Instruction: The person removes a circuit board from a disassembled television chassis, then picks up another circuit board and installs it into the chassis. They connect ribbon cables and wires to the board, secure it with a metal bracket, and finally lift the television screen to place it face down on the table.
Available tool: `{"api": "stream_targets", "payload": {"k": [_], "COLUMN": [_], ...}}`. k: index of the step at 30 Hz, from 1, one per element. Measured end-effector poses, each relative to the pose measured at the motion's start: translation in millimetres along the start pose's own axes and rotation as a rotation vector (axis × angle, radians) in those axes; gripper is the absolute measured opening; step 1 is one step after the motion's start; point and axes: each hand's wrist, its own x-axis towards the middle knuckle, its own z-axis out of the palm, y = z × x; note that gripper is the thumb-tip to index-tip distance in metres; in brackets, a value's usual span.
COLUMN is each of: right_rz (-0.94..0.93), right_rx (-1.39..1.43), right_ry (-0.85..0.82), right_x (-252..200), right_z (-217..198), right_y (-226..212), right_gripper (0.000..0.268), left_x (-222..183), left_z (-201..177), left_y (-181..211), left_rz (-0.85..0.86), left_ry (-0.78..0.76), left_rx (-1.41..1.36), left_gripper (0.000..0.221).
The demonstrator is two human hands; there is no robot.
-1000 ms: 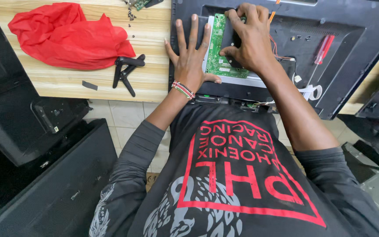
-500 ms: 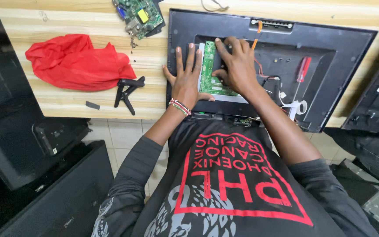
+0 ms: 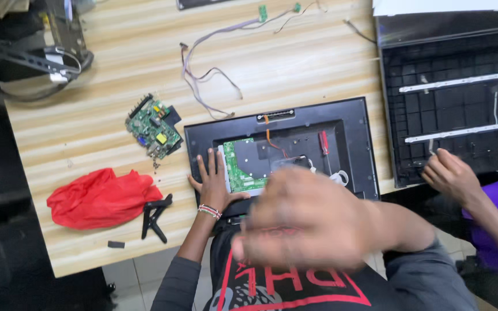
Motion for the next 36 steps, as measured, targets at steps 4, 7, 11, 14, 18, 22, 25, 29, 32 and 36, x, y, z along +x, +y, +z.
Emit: {"api": "stream_targets", "payload": {"k": [4, 7, 11, 14, 18, 22, 25, 29, 32, 36], "right_rz": [-0.048, -0.077, -0.098, -0.11, -0.124, -0.132, -0.139, -0.15, -0.153, -0.164], "right_rx": [-0.072, -0.104, -0.139, -0.165, -0.217, -0.256, -0.294, -0.351, -0.383, -0.424], "right_ry": [0.013, 0.014, 0.0, -0.012, -0.038, -0.056, -0.075, -0.106, -0.128, -0.16], "right_x": [-25.2, -42.1, -56.6, -57.3, -56.2, -56.8, -55.7, -53.4, -51.1, -47.7], "right_z": [-29.3, -33.5, -38.0, -35.4, -33.5, -34.9, -36.0, -38.4, -39.1, -40.5], "right_y": [-39.1, -68.6, -91.2, -99.5, -110.7, -121.1, -126.9, -132.5, -135.5, -137.2], "right_gripper": [0.019, 0.018, 0.016, 0.015, 0.013, 0.012, 0.011, 0.009, 0.008, 0.006], "left_x": [6.6, 5.1, 4.3, 5.4, 6.5, 5.0, 5.5, 6.9, 6.1, 5.4], "left_z": [10.2, 9.3, 6.7, 6.7, 9.6, 8.3, 9.2, 9.7, 7.8, 5.8], "left_y": [-4.9, -7.9, -4.8, -4.5, -7.8, -7.5, -8.9, -9.0, -8.7, -8.1], "left_rz": [-0.001, -0.008, -0.025, -0.033, -0.018, -0.014, -0.009, -0.008, -0.012, -0.016], "left_ry": [-0.003, -0.003, -0.054, -0.025, -0.018, -0.013, -0.011, -0.014, -0.024, -0.038], "left_rx": [-0.026, -0.053, -0.073, -0.091, -0.111, -0.133, -0.125, -0.124, -0.125, -0.135], "left_gripper": [0.156, 0.156, 0.155, 0.155, 0.156, 0.155, 0.153, 0.154, 0.154, 0.155]}}
